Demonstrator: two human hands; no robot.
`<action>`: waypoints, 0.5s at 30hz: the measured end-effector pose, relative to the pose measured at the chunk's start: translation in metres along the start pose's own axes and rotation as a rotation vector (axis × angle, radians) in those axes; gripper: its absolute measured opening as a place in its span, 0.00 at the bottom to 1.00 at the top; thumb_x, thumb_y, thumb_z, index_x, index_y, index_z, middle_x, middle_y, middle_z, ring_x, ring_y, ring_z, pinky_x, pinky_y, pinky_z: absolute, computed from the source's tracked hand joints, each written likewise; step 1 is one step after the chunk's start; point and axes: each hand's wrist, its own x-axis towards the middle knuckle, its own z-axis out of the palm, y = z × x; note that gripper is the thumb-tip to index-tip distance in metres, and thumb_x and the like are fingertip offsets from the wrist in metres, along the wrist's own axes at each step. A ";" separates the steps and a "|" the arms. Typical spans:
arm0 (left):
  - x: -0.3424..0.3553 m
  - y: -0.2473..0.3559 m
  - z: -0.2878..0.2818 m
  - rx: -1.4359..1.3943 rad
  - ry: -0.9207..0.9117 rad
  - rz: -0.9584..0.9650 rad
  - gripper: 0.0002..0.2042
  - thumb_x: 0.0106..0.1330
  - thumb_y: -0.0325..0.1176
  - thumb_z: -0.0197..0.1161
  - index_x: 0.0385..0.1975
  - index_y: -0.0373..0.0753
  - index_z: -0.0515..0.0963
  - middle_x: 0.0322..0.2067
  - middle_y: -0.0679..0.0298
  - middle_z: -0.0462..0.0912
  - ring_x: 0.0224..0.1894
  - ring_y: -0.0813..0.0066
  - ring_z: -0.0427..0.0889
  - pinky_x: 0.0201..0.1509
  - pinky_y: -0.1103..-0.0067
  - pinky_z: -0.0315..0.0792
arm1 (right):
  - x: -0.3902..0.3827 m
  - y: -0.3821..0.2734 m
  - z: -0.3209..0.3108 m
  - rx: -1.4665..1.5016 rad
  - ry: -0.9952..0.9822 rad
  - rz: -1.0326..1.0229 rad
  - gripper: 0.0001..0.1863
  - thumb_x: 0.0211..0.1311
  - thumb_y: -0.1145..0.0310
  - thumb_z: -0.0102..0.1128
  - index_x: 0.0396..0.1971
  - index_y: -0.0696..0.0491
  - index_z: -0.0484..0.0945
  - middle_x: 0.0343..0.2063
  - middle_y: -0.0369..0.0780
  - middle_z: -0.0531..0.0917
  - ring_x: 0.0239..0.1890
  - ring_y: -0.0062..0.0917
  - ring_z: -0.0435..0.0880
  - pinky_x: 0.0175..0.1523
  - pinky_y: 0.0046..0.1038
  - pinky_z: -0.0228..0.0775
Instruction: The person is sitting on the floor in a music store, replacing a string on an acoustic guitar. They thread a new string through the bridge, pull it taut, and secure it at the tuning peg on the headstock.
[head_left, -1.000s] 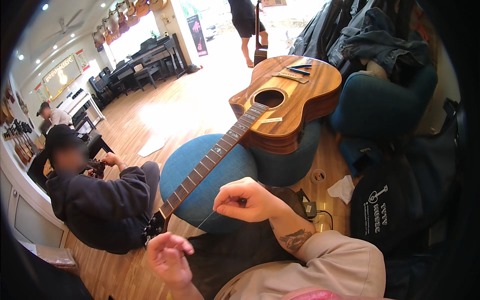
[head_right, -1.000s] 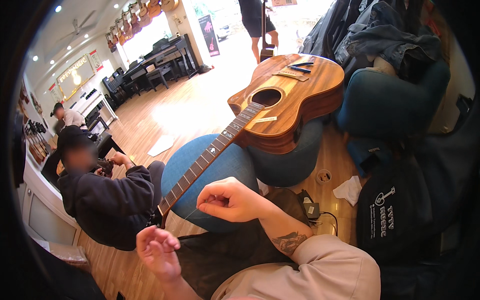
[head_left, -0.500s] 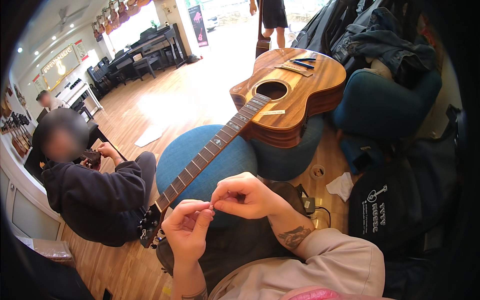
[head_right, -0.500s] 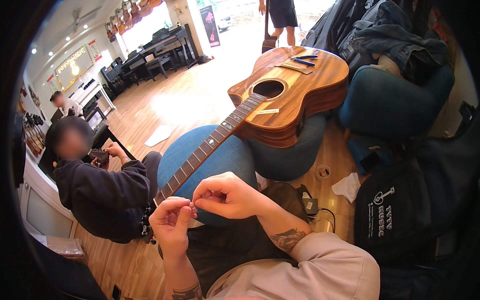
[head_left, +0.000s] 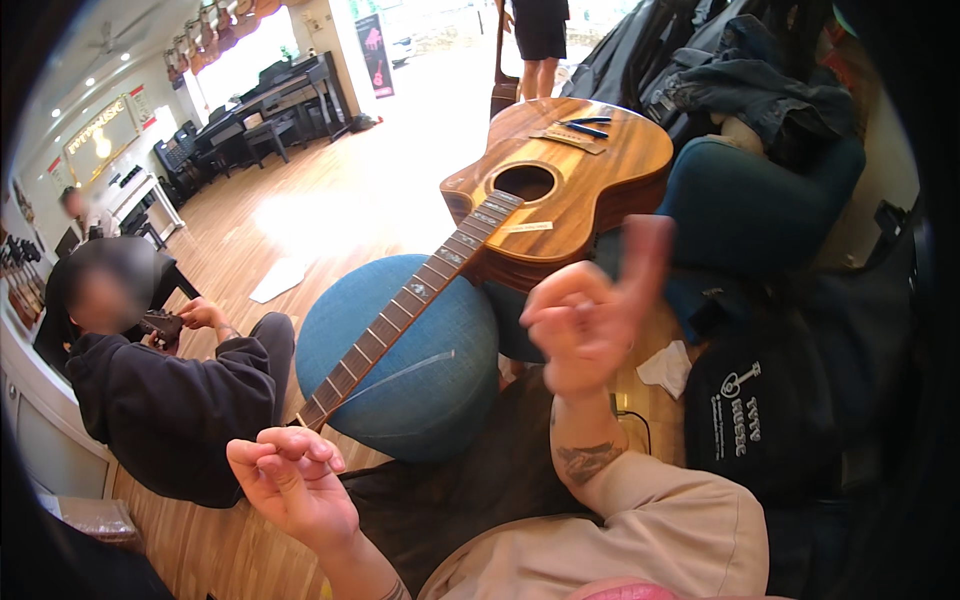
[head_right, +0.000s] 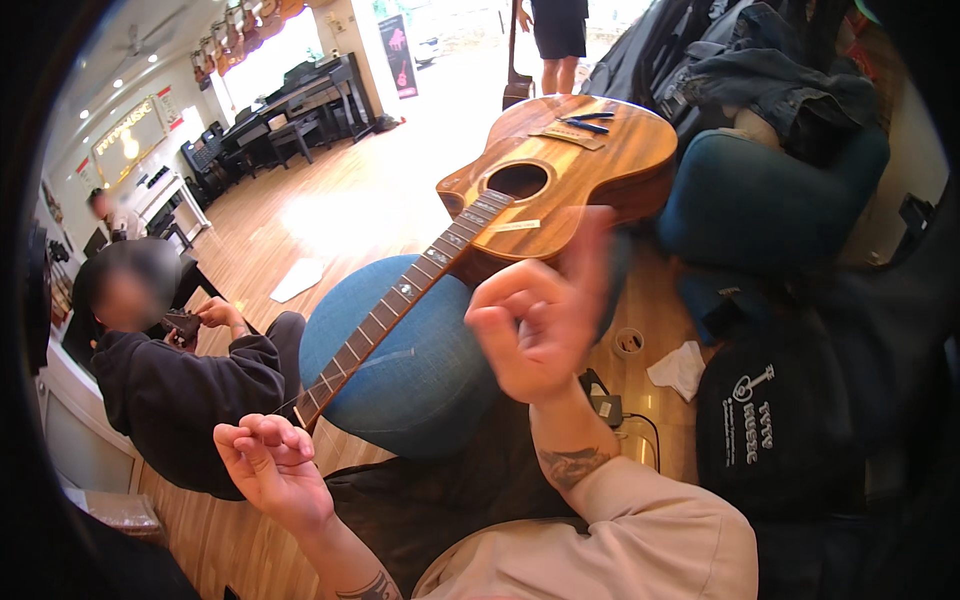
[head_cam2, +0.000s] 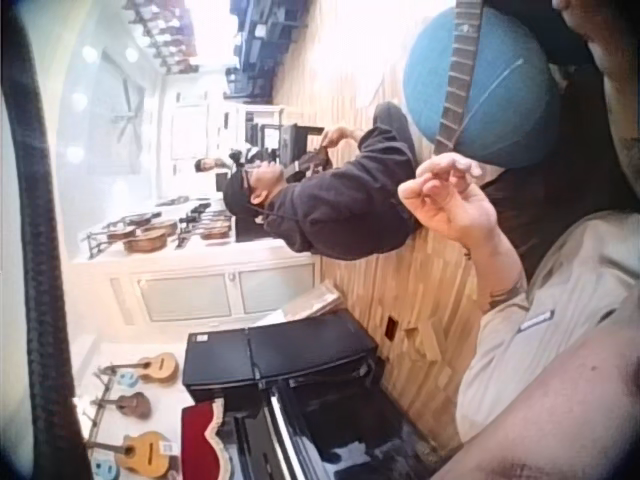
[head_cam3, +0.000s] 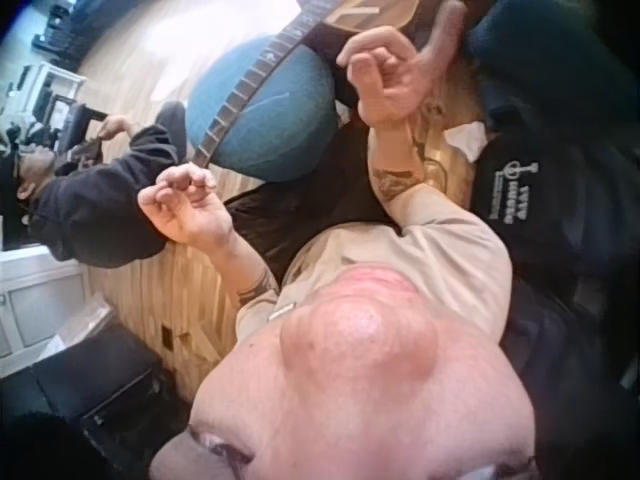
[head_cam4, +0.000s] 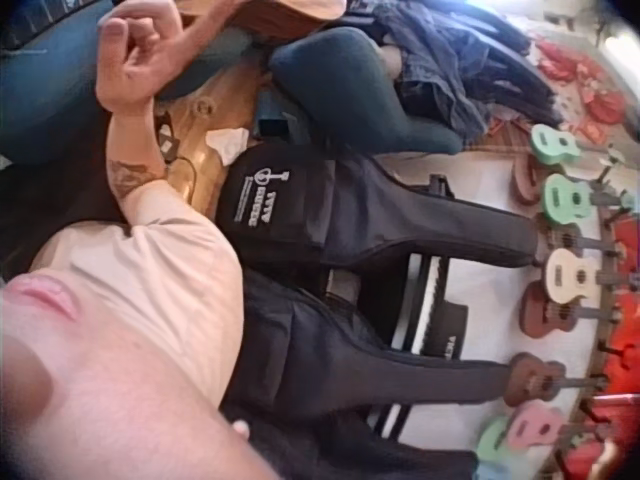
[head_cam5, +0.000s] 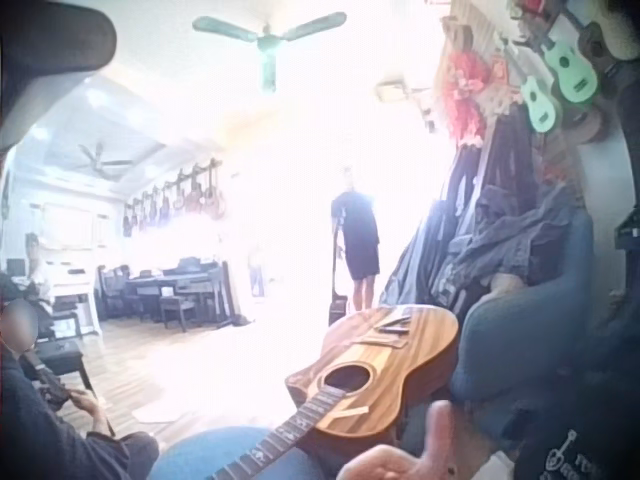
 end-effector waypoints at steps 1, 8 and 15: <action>0.000 -0.001 0.000 -0.003 -0.029 -0.012 0.12 0.82 0.42 0.59 0.41 0.43 0.65 0.36 0.64 0.78 0.33 0.77 0.78 0.30 0.83 0.73 | 0.013 -0.008 0.000 0.036 0.115 -0.127 0.46 0.73 0.66 0.62 0.82 0.48 0.42 0.40 0.47 0.84 0.14 0.13 0.65 0.21 0.16 0.58; -0.003 -0.007 0.008 -0.078 -0.173 -0.085 0.13 0.82 0.40 0.59 0.42 0.43 0.63 0.42 0.59 0.83 0.33 0.73 0.80 0.30 0.81 0.76 | 0.047 -0.031 0.004 0.128 -0.305 -0.186 0.38 0.72 0.62 0.65 0.77 0.51 0.60 0.45 0.49 0.85 0.26 0.25 0.78 0.36 0.23 0.71; 0.030 -0.020 0.018 -0.144 -0.174 -0.099 0.09 0.82 0.39 0.59 0.47 0.40 0.72 0.48 0.52 0.87 0.38 0.67 0.88 0.32 0.79 0.78 | 0.020 0.000 0.047 0.011 -0.657 0.365 0.24 0.65 0.76 0.69 0.61 0.63 0.81 0.41 0.40 0.88 0.42 0.19 0.85 0.46 0.20 0.74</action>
